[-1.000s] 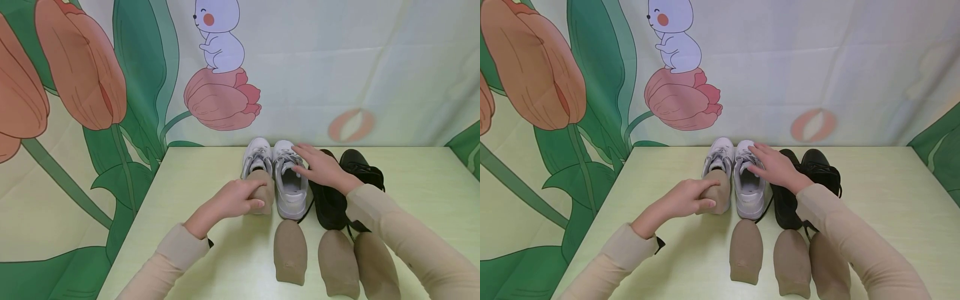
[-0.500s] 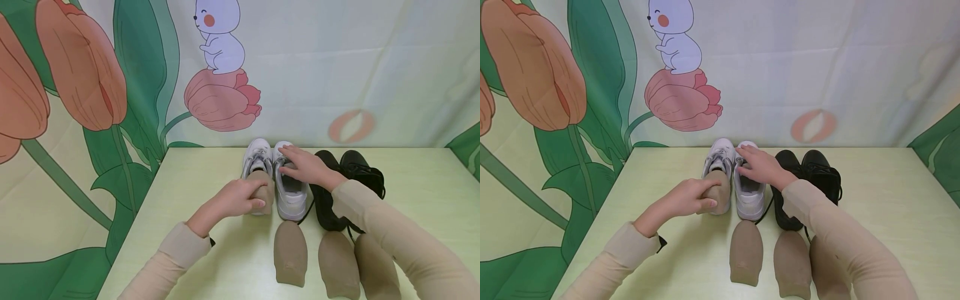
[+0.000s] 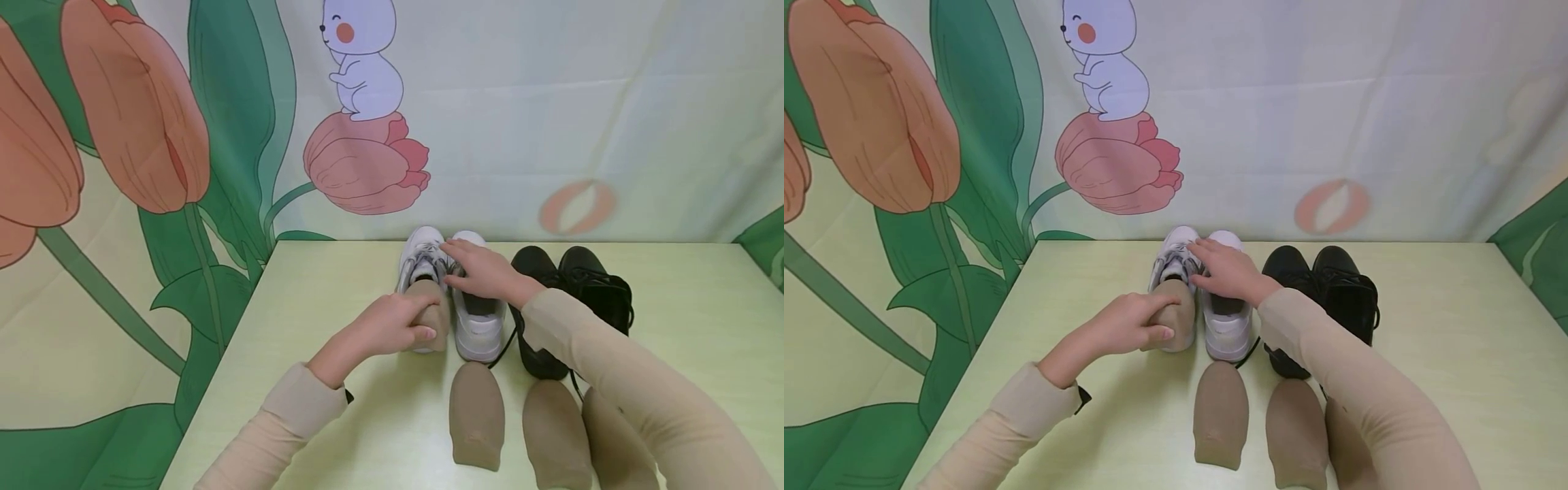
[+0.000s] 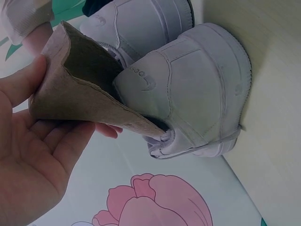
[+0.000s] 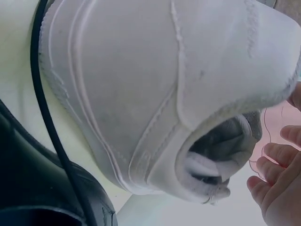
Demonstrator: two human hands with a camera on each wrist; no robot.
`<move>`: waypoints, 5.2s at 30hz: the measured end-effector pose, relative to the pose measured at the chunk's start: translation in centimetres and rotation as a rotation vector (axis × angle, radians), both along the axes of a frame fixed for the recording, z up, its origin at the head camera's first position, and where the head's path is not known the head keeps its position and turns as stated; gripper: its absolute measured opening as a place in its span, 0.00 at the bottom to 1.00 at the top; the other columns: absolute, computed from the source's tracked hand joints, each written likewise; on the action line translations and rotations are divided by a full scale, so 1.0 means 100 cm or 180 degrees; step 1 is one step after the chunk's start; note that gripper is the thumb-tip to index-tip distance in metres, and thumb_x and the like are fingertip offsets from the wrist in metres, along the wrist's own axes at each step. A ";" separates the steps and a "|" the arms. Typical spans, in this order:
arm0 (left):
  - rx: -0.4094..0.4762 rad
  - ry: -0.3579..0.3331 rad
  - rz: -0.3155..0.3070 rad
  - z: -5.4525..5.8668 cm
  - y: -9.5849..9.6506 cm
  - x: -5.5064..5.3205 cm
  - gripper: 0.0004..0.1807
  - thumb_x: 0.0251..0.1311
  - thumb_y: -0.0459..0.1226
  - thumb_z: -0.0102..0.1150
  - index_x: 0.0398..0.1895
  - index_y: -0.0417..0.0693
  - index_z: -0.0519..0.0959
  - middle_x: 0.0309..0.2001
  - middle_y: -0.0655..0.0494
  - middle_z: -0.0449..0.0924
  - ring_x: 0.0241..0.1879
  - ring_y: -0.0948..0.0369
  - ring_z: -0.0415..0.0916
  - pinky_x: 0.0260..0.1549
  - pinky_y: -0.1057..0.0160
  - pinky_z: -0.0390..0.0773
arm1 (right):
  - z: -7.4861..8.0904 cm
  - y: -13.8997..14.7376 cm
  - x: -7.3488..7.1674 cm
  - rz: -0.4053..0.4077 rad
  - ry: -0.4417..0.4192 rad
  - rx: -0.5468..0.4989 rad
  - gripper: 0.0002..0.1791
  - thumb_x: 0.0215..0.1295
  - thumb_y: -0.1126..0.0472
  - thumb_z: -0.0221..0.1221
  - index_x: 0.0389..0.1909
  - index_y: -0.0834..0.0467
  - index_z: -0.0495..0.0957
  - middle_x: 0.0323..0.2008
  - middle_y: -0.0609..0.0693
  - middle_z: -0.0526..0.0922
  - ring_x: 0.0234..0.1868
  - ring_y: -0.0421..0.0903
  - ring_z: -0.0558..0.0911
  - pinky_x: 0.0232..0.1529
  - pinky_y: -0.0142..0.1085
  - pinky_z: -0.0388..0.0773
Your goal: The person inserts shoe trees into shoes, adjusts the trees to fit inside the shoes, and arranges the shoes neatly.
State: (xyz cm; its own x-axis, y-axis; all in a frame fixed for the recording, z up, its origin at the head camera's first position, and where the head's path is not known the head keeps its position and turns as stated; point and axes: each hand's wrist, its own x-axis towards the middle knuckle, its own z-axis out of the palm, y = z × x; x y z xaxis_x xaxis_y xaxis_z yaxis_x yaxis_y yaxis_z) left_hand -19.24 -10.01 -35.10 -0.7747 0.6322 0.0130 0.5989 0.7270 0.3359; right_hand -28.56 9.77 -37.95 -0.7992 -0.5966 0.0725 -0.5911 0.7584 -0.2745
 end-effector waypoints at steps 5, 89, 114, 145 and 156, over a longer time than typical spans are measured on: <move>-0.0013 -0.0012 -0.0007 0.000 -0.001 -0.001 0.22 0.54 0.43 0.57 0.52 0.50 0.68 0.43 0.54 0.78 0.43 0.55 0.75 0.44 0.56 0.71 | -0.004 -0.007 -0.005 0.0048 0.0061 0.0079 0.34 0.58 0.49 0.54 0.64 0.57 0.57 0.64 0.58 0.59 0.64 0.55 0.60 0.58 0.49 0.63; 0.0050 0.0006 0.0024 -0.007 0.002 -0.007 0.25 0.55 0.44 0.55 0.56 0.50 0.67 0.49 0.56 0.76 0.51 0.60 0.72 0.49 0.58 0.70 | -0.005 -0.052 -0.025 0.0340 0.0288 0.0072 0.14 0.49 0.75 0.49 0.19 0.56 0.79 0.21 0.46 0.77 0.24 0.41 0.72 0.28 0.32 0.71; -0.0010 0.0033 0.0132 -0.010 0.007 -0.016 0.24 0.56 0.46 0.53 0.57 0.49 0.67 0.48 0.53 0.77 0.49 0.57 0.73 0.48 0.57 0.71 | -0.017 -0.035 -0.021 0.0681 0.0503 -0.0209 0.20 0.57 0.72 0.48 0.47 0.55 0.77 0.52 0.55 0.75 0.55 0.50 0.73 0.52 0.42 0.70; 0.0659 0.0619 0.0735 -0.048 0.011 0.002 0.26 0.56 0.53 0.50 0.55 0.51 0.69 0.49 0.52 0.76 0.44 0.56 0.76 0.39 0.56 0.75 | -0.015 -0.052 -0.022 0.0081 0.0610 0.0015 0.05 0.58 0.60 0.55 0.35 0.56 0.76 0.34 0.50 0.78 0.33 0.46 0.78 0.34 0.39 0.74; 0.0661 0.0747 0.0696 -0.047 0.012 0.001 0.25 0.57 0.53 0.49 0.54 0.51 0.68 0.45 0.52 0.78 0.36 0.56 0.77 0.34 0.58 0.75 | -0.016 -0.054 -0.021 -0.0122 0.0565 0.0133 0.06 0.59 0.57 0.55 0.26 0.54 0.76 0.30 0.49 0.76 0.27 0.46 0.76 0.27 0.39 0.73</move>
